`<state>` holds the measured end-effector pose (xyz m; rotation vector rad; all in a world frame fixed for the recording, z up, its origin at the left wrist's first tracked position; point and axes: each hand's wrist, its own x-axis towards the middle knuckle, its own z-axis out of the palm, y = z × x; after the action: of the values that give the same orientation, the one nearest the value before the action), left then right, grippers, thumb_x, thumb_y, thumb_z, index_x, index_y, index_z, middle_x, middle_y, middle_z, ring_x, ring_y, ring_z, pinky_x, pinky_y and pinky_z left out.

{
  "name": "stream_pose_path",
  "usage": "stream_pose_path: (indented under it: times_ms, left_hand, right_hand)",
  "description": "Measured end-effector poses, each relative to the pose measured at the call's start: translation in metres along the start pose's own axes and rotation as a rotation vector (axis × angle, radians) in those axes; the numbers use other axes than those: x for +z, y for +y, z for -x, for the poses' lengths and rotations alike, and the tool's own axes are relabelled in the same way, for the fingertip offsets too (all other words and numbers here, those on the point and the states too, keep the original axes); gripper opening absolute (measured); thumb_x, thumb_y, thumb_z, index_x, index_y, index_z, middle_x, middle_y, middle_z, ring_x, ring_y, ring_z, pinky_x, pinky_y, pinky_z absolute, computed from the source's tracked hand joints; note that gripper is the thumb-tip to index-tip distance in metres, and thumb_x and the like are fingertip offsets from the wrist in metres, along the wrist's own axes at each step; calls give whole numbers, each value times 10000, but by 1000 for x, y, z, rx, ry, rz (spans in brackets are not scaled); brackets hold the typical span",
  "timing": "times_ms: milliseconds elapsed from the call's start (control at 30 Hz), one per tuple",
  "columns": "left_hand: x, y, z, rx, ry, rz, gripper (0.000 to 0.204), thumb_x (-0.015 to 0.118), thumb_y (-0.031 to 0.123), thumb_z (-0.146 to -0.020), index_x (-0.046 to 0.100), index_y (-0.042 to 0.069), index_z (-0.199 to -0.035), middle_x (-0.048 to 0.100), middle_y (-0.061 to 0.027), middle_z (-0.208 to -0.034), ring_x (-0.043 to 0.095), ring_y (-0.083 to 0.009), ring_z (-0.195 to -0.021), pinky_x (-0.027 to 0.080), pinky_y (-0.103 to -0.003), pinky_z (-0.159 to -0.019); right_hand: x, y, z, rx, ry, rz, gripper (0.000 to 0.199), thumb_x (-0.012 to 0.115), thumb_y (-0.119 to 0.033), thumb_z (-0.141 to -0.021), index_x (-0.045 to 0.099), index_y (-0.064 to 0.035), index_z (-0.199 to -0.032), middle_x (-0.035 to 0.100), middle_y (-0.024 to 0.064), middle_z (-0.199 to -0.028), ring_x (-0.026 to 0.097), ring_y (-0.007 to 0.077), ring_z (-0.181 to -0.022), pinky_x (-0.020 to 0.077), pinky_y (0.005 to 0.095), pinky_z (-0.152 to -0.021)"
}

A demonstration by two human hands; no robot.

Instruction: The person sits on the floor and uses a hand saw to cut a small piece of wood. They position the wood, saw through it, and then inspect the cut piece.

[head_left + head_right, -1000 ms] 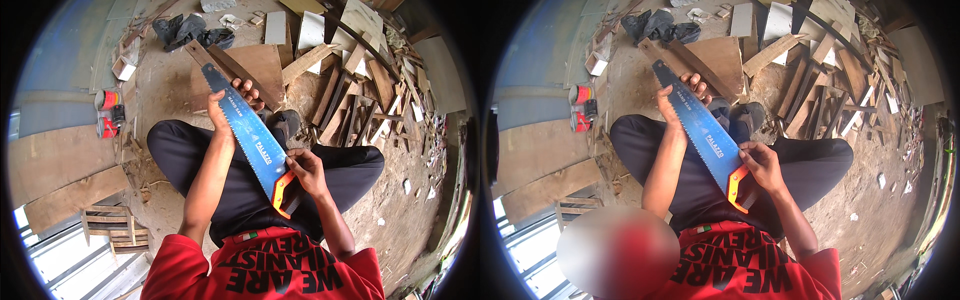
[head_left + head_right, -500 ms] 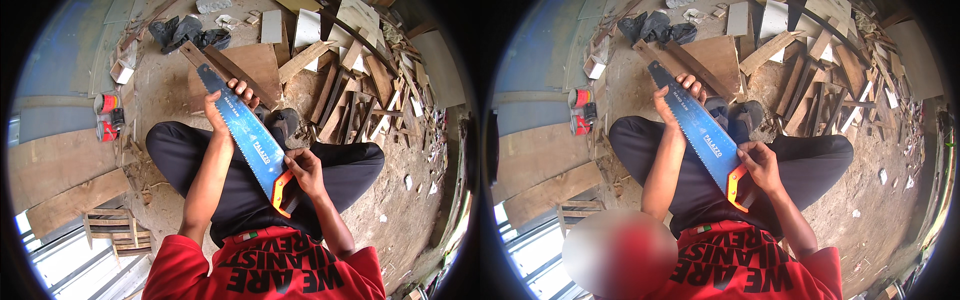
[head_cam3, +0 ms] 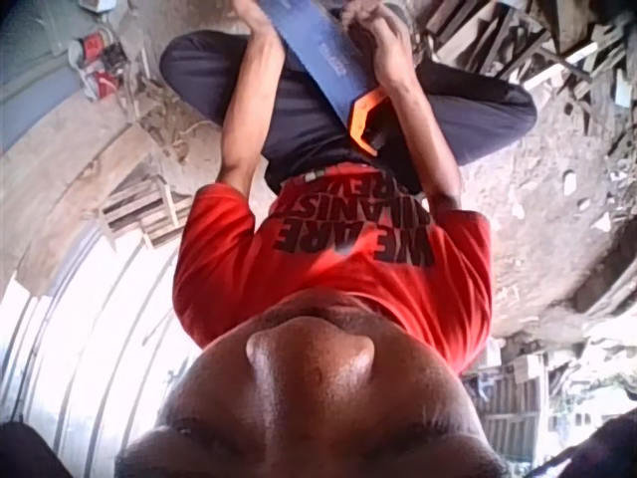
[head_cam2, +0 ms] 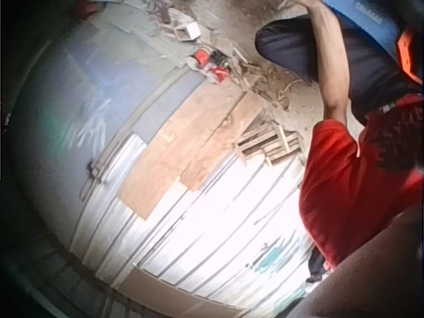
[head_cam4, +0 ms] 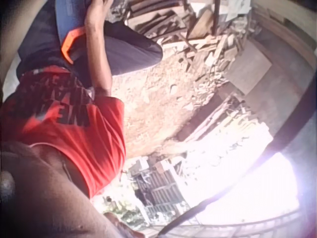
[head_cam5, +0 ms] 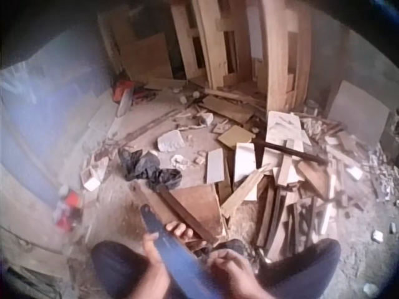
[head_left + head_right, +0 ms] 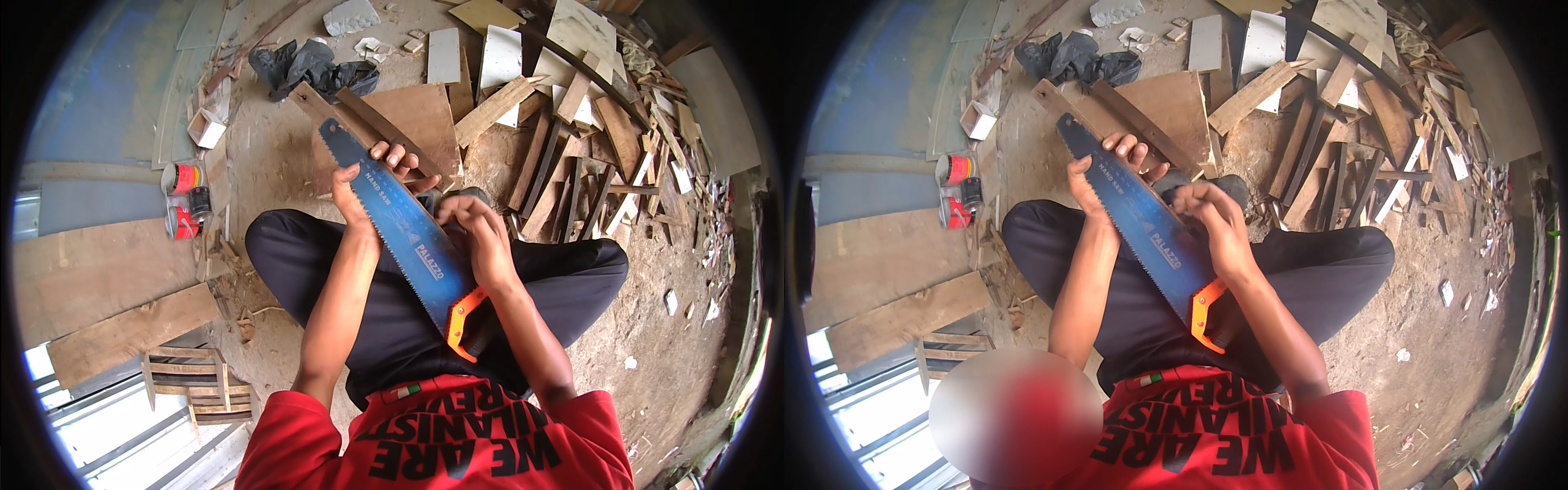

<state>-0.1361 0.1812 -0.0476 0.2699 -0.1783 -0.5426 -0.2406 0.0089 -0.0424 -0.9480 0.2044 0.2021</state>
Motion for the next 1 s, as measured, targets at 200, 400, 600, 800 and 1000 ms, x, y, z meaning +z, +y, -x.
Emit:
stream_pose_path:
  times_ms: [200,400,600,800,1000]
  left_hand:
    - [22,0,-1,32,114,-74,364,605,389,-711,466,136,-934,483,-55,-943,528,-271,-1101,418,-622,-1032]
    - [19,3,-6,32,108,-95,359,607,392,-696,499,120,-904,516,-62,-920,525,-274,-1118,324,-598,-1114]
    - [-8,0,-13,11,175,-142,402,582,407,-729,552,87,-971,569,-99,-992,524,-291,-1145,333,-600,-1097]
    - [-36,5,-22,-25,653,-638,326,688,293,-878,609,29,-1053,661,-74,-946,654,-192,-831,556,-382,-777]
    - [-55,-3,-16,30,851,-821,121,721,100,-862,668,-1,-902,673,-51,-834,636,-135,-716,527,-296,-642]
  right_hand:
    - [34,-22,-33,-37,94,-20,188,547,-146,-908,591,11,-1001,620,60,-923,603,135,-864,474,269,-792]
    - [4,-25,-24,-10,-174,421,350,606,-282,-954,631,34,-1102,651,49,-932,574,99,-852,476,256,-736]
    - [-4,-7,-14,82,-200,650,382,641,-354,-949,661,28,-937,578,-31,-713,496,32,-651,412,233,-562]
    - [-23,16,-45,145,6,502,416,668,-333,-924,683,71,-1024,688,83,-807,624,111,-734,512,283,-679]
    - [-43,47,-63,161,-3,728,456,634,-361,-948,672,91,-1000,671,56,-805,597,95,-699,488,275,-637]
